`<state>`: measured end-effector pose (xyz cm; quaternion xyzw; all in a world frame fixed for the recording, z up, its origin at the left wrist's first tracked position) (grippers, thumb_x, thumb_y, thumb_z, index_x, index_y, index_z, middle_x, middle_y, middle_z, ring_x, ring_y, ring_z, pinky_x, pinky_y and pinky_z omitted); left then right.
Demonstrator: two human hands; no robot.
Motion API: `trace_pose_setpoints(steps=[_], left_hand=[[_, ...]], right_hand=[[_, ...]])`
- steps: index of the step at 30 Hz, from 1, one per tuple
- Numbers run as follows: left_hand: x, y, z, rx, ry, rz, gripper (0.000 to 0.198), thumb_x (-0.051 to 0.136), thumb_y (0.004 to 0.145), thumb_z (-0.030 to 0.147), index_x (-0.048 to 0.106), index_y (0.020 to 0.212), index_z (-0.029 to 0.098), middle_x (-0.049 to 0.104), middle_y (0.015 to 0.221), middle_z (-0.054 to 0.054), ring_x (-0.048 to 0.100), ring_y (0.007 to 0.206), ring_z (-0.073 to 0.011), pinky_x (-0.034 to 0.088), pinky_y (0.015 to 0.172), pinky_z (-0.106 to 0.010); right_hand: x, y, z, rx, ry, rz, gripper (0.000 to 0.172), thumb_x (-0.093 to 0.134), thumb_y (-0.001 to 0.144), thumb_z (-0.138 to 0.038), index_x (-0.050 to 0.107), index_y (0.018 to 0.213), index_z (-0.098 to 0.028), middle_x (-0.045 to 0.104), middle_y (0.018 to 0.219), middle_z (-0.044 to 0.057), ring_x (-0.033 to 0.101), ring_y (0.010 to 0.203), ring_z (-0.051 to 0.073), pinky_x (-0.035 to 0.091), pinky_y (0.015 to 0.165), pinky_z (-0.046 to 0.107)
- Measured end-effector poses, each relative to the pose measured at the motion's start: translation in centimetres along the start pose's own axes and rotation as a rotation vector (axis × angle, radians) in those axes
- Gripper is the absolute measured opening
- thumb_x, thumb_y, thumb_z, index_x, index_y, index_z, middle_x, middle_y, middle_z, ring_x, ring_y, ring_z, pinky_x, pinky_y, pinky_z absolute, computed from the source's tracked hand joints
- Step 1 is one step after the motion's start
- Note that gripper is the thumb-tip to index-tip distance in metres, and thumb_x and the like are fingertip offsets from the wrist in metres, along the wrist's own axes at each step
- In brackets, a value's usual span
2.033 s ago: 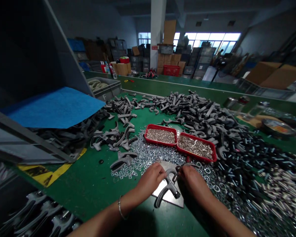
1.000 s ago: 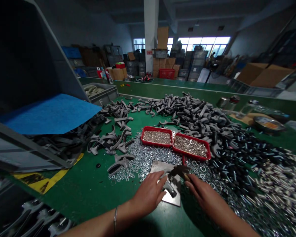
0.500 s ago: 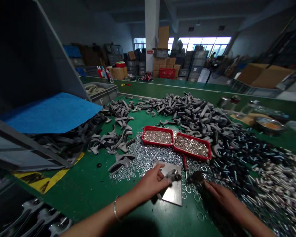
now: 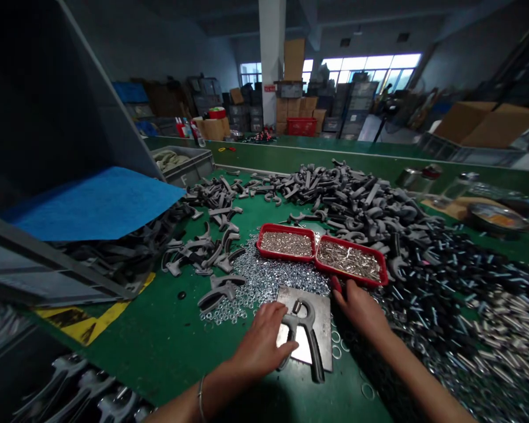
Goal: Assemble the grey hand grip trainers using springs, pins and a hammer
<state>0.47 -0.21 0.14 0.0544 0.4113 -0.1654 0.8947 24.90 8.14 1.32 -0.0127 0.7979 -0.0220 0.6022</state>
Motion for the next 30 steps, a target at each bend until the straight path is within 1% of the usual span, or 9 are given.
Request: trace_pose_setpoints(steps=[2, 5, 7, 9, 13, 21, 23, 26, 30], left_hand=[[0.3, 0.1, -0.2, 0.004, 0.002, -0.001, 0.060, 0.073, 0.078, 0.033, 0.051, 0.131, 0.016, 0.049, 0.138, -0.013, 0.040, 0.132, -0.0320, 0.032, 0.114, -0.051], [0.4, 0.4, -0.5, 0.044, -0.001, 0.018, 0.058, 0.074, 0.077, 0.033, 0.052, 0.128, 0.016, 0.051, 0.134, -0.013, 0.042, 0.129, -0.0315, 0.032, 0.114, -0.050], [0.4, 0.5, -0.6, 0.060, 0.001, 0.033, 0.057, 0.075, 0.076, 0.032, 0.052, 0.126, 0.016, 0.052, 0.133, -0.013, 0.043, 0.128, -0.0317, 0.033, 0.113, -0.051], [0.4, 0.5, -0.7, 0.071, 0.003, 0.055, 0.057, 0.075, 0.076, 0.032, 0.052, 0.126, 0.018, 0.053, 0.131, -0.012, 0.044, 0.126, -0.0318, 0.035, 0.111, -0.052], [0.4, 0.1, -0.7, 0.124, 0.001, 0.127, 0.059, 0.077, 0.075, 0.032, 0.049, 0.127, 0.020, 0.055, 0.128, -0.011, 0.047, 0.122, -0.0308, 0.038, 0.108, -0.051], [0.7, -0.3, -0.7, 0.212, 0.039, 0.253, 0.060, 0.076, 0.076, 0.029, 0.048, 0.127, 0.016, 0.056, 0.124, -0.014, 0.049, 0.119, -0.0319, 0.041, 0.105, -0.052], [0.7, -0.3, -0.5, 0.215, 0.042, 0.263, 0.058, 0.074, 0.077, 0.029, 0.048, 0.127, 0.016, 0.056, 0.124, -0.014, 0.050, 0.120, -0.0322, 0.040, 0.106, -0.053], [0.5, -0.2, -0.2, 0.206, 0.042, 0.238, 0.054, 0.072, 0.079, 0.029, 0.048, 0.126, 0.017, 0.056, 0.124, -0.013, 0.050, 0.119, -0.0315, 0.039, 0.107, -0.053], [0.3, 0.2, 0.0, 0.123, 0.022, 0.131, 0.053, 0.073, 0.079, 0.030, 0.050, 0.125, 0.019, 0.056, 0.125, -0.011, 0.049, 0.119, -0.0294, 0.039, 0.108, -0.049]], right_hand=[[-1.4, -0.7, -0.1, -0.033, 0.118, 0.022, 0.024, 0.048, 0.095, -0.039, 0.053, 0.102, -0.017, 0.074, 0.090, 0.016, 0.072, 0.080, 0.029, 0.051, 0.068, 0.036], [-2.1, -2.4, -2.0, -0.078, 0.683, -0.012, 0.025, 0.050, 0.094, -0.046, 0.050, 0.101, -0.022, 0.075, 0.084, 0.008, 0.072, 0.073, 0.024, 0.054, 0.069, 0.034], [-1.0, -3.6, -3.8, -0.073, 1.052, -0.056, 0.027, 0.049, 0.095, -0.051, 0.049, 0.097, -0.024, 0.074, 0.077, 0.004, 0.071, 0.062, 0.021, 0.056, 0.064, 0.034], [0.8, -4.4, -5.3, -0.044, 1.164, -0.061, 0.028, 0.048, 0.096, -0.053, 0.047, 0.095, -0.025, 0.074, 0.075, 0.003, 0.069, 0.055, 0.020, 0.055, 0.058, 0.033], [3.6, -4.9, -6.0, 0.004, 1.160, -0.016, 0.026, 0.048, 0.096, -0.052, 0.045, 0.096, -0.026, 0.075, 0.080, 0.003, 0.068, 0.054, 0.021, 0.055, 0.054, 0.034], [3.5, -5.4, -5.4, -0.008, 1.066, 0.017, 0.024, 0.045, 0.098, -0.050, 0.044, 0.100, -0.026, 0.076, 0.080, 0.004, 0.071, 0.059, 0.022, 0.058, 0.060, 0.035], [3.4, -5.8, -5.6, -0.039, 0.914, 0.061, 0.024, 0.044, 0.098, -0.049, 0.046, 0.099, -0.024, 0.076, 0.081, 0.007, 0.073, 0.063, 0.023, 0.058, 0.062, 0.034], [2.2, -6.0, -7.3, -0.207, 0.536, 0.176, 0.030, 0.043, 0.096, -0.048, 0.054, 0.097, -0.020, 0.076, 0.076, 0.010, 0.073, 0.064, 0.025, 0.055, 0.057, 0.032], [-0.3, -4.2, -9.8, -0.382, 0.262, 0.320, 0.040, 0.040, 0.097, -0.047, 0.063, 0.088, -0.015, 0.069, 0.052, -0.002, 0.062, 0.040, 0.014, 0.046, 0.039, 0.021]])
Point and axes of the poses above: each hand's wrist, its own y-axis towards the middle knuckle, its own x-axis out of the palm, z = x × y, the point moved 5 cm from there along y, towards the middle knuckle
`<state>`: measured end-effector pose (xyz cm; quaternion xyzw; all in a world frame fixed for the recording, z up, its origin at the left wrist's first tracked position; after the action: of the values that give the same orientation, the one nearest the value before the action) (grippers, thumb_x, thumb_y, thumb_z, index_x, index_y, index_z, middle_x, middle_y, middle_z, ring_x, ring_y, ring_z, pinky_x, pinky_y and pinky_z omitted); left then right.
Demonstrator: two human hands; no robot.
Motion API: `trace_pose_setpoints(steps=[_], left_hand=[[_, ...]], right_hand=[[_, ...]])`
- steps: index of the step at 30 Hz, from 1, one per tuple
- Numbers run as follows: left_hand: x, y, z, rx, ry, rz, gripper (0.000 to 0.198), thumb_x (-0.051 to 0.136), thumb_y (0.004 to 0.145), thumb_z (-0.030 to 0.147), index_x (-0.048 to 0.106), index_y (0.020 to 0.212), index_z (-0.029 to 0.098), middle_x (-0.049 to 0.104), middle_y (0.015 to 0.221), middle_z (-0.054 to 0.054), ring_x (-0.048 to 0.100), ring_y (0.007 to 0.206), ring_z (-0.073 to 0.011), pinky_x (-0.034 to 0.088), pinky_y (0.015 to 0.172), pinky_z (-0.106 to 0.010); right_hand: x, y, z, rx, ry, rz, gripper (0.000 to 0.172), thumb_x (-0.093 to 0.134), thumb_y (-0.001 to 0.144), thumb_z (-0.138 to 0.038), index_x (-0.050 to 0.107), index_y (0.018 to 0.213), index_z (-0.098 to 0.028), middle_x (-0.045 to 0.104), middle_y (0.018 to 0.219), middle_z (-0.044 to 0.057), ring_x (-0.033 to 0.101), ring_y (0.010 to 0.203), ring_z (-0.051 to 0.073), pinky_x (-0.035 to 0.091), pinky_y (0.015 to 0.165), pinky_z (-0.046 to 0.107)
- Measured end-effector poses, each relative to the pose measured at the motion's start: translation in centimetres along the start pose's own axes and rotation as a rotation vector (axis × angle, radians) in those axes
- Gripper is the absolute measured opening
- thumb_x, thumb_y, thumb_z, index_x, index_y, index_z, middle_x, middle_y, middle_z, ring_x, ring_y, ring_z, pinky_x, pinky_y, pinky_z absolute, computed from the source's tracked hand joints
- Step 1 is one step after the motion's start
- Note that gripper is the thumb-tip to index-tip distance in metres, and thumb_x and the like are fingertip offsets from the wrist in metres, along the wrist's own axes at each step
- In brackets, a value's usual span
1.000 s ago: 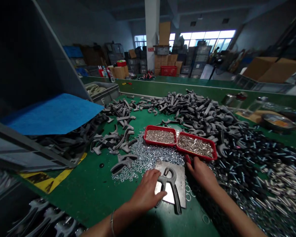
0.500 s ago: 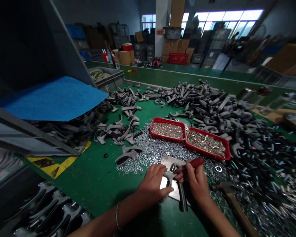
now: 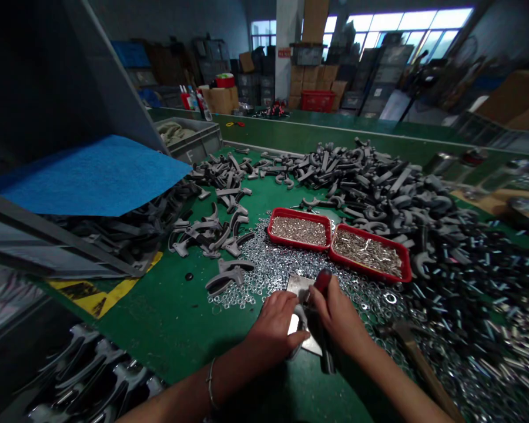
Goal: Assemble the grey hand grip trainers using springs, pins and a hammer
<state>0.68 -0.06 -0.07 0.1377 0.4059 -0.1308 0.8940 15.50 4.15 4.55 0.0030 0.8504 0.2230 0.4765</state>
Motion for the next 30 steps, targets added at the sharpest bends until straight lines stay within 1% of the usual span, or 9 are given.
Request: trace_pose_setpoints(steps=[2, 3, 6, 8, 13, 21, 25, 28, 30], left_hand=[[-0.1, 0.2, 0.0, -0.051, 0.001, -0.058, 0.054, 0.074, 0.078, 0.032, 0.051, 0.126, 0.020, 0.055, 0.127, -0.010, 0.048, 0.120, -0.0295, 0.037, 0.108, -0.048], [-0.2, 0.2, 0.0, -0.067, 0.003, -0.083, 0.054, 0.074, 0.078, 0.033, 0.051, 0.126, 0.020, 0.055, 0.128, -0.010, 0.048, 0.121, -0.0296, 0.037, 0.109, -0.048], [-0.2, 0.3, 0.0, -0.087, 0.005, -0.125, 0.054, 0.073, 0.079, 0.035, 0.052, 0.126, 0.020, 0.053, 0.130, -0.010, 0.046, 0.122, -0.0299, 0.035, 0.109, -0.047], [-0.2, 0.3, 0.0, -0.091, -0.001, -0.123, 0.055, 0.073, 0.079, 0.036, 0.051, 0.126, 0.019, 0.052, 0.131, -0.010, 0.045, 0.123, -0.0296, 0.034, 0.110, -0.047], [0.0, 0.1, -0.1, -0.104, -0.015, -0.111, 0.056, 0.073, 0.079, 0.033, 0.050, 0.127, 0.018, 0.052, 0.131, -0.011, 0.044, 0.125, -0.0300, 0.033, 0.111, -0.047], [0.0, 0.1, -0.1, -0.074, 0.003, -0.081, 0.055, 0.073, 0.079, 0.032, 0.049, 0.127, 0.017, 0.053, 0.131, -0.012, 0.046, 0.124, -0.0311, 0.034, 0.111, -0.050], [0.1, -0.2, 0.0, -0.045, 0.019, -0.056, 0.054, 0.071, 0.081, 0.033, 0.048, 0.128, 0.017, 0.053, 0.131, -0.013, 0.046, 0.124, -0.0320, 0.033, 0.111, -0.050], [0.1, -0.2, 0.2, -0.030, 0.045, -0.038, 0.052, 0.068, 0.083, 0.032, 0.048, 0.127, 0.016, 0.053, 0.130, -0.014, 0.045, 0.124, -0.0318, 0.032, 0.111, -0.049], [0.1, -0.1, 0.4, -0.042, 0.063, -0.043, 0.047, 0.067, 0.084, 0.033, 0.050, 0.125, 0.017, 0.054, 0.128, -0.012, 0.047, 0.121, -0.0309, 0.035, 0.109, -0.048]], right_hand=[[-0.5, 1.4, 0.3, 0.019, 0.075, 0.024, 0.044, 0.034, 0.100, -0.046, 0.063, 0.082, -0.018, 0.066, 0.045, -0.007, 0.053, 0.031, 0.011, 0.043, 0.034, 0.020], [-0.4, 1.8, 0.8, 0.073, 0.226, 0.006, 0.046, 0.031, 0.101, -0.046, 0.063, 0.084, -0.018, 0.066, 0.047, -0.007, 0.052, 0.030, 0.011, 0.043, 0.034, 0.020], [0.7, 0.7, 3.2, 0.355, 0.885, -0.108, 0.031, 0.039, 0.100, -0.049, 0.055, 0.097, -0.023, 0.075, 0.070, -0.002, 0.065, 0.046, 0.014, 0.054, 0.050, 0.026], [1.3, -1.2, 4.4, 0.479, 1.049, -0.142, 0.026, 0.054, 0.094, -0.051, 0.049, 0.099, -0.025, 0.076, 0.081, 0.001, 0.071, 0.060, 0.018, 0.058, 0.062, 0.031], [1.3, -4.3, 5.1, 0.469, 0.841, -0.143, 0.027, 0.054, 0.095, -0.048, 0.044, 0.104, -0.025, 0.075, 0.082, 0.003, 0.073, 0.074, 0.022, 0.055, 0.076, 0.036], [1.2, -4.4, 4.6, 0.460, 0.784, -0.086, 0.025, 0.050, 0.096, -0.048, 0.043, 0.107, -0.026, 0.075, 0.080, 0.003, 0.074, 0.080, 0.024, 0.054, 0.079, 0.038], [1.2, -4.7, 4.5, 0.399, 0.547, -0.096, 0.028, 0.049, 0.094, -0.050, 0.048, 0.105, -0.024, 0.075, 0.085, 0.009, 0.072, 0.079, 0.028, 0.054, 0.077, 0.040], [1.2, -4.2, 3.3, 0.261, 0.326, -0.195, 0.028, 0.050, 0.091, -0.047, 0.055, 0.101, -0.022, 0.073, 0.092, 0.013, 0.071, 0.082, 0.031, 0.052, 0.077, 0.041], [0.9, -3.6, 1.7, 0.205, 0.354, -0.307, 0.023, 0.051, 0.090, -0.043, 0.055, 0.099, -0.023, 0.072, 0.087, 0.010, 0.069, 0.078, 0.028, 0.051, 0.072, 0.038]])
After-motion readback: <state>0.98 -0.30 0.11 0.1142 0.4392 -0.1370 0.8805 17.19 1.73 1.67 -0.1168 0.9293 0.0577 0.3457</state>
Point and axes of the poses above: each hand's wrist, its own y-axis towards the middle knuckle, its own x-axis out of the palm, z = x × y, the point moved 5 cm from there along y, towards the middle knuckle
